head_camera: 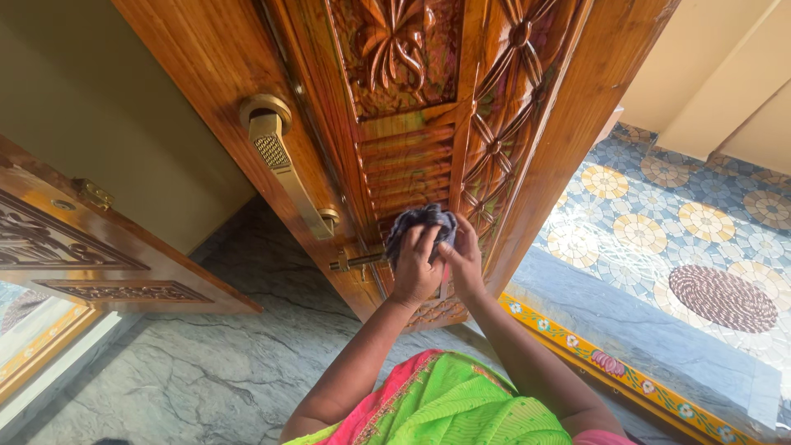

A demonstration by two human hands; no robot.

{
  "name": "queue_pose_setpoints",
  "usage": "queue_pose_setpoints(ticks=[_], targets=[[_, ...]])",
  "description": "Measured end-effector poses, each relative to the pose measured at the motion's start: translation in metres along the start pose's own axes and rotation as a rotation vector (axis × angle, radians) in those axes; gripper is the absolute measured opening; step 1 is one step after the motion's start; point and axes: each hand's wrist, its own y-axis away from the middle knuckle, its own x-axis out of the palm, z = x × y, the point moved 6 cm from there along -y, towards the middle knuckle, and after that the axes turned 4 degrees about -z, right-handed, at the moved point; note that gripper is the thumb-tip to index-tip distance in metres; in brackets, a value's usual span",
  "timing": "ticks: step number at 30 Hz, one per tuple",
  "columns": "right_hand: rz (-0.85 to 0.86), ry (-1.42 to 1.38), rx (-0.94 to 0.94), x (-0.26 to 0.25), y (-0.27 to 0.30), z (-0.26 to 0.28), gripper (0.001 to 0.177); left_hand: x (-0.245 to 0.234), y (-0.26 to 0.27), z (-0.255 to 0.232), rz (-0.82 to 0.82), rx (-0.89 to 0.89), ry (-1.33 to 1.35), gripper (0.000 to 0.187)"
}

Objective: The person wipes a wooden door with a dark cloth, focusing on the carved panels and the handle area. They systematically clean the surface, moving the cloth over the intricate details and the flat sections of the door.

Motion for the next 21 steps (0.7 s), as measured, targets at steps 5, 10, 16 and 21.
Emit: queue_pose_setpoints(ticks=[5,10,16,21], targets=[[-0.033,-0.456,0.364,0.005,-0.002,0.039,0.035,-0.044,-0.021,-0.037,-0.081,0.169,0.052,0.063],[-0.155,-0.537,-0.01,0.018,-0.03,0.193,0.048,-0.084,-0.053,-0.015,-0.306,0.195,-0.236,0.056],[-0.233,0.097,-0.923,0.063,-0.066,0.3,0.032,-0.12,-0.097,-0.006,-0.281,0.337,-0.454,0.052],[-0.144,1.135,-1.094,0.13,-0.126,0.267,0.056,-0.104,-0.117,0.03,-0.347,0.335,-0.754,0.058]])
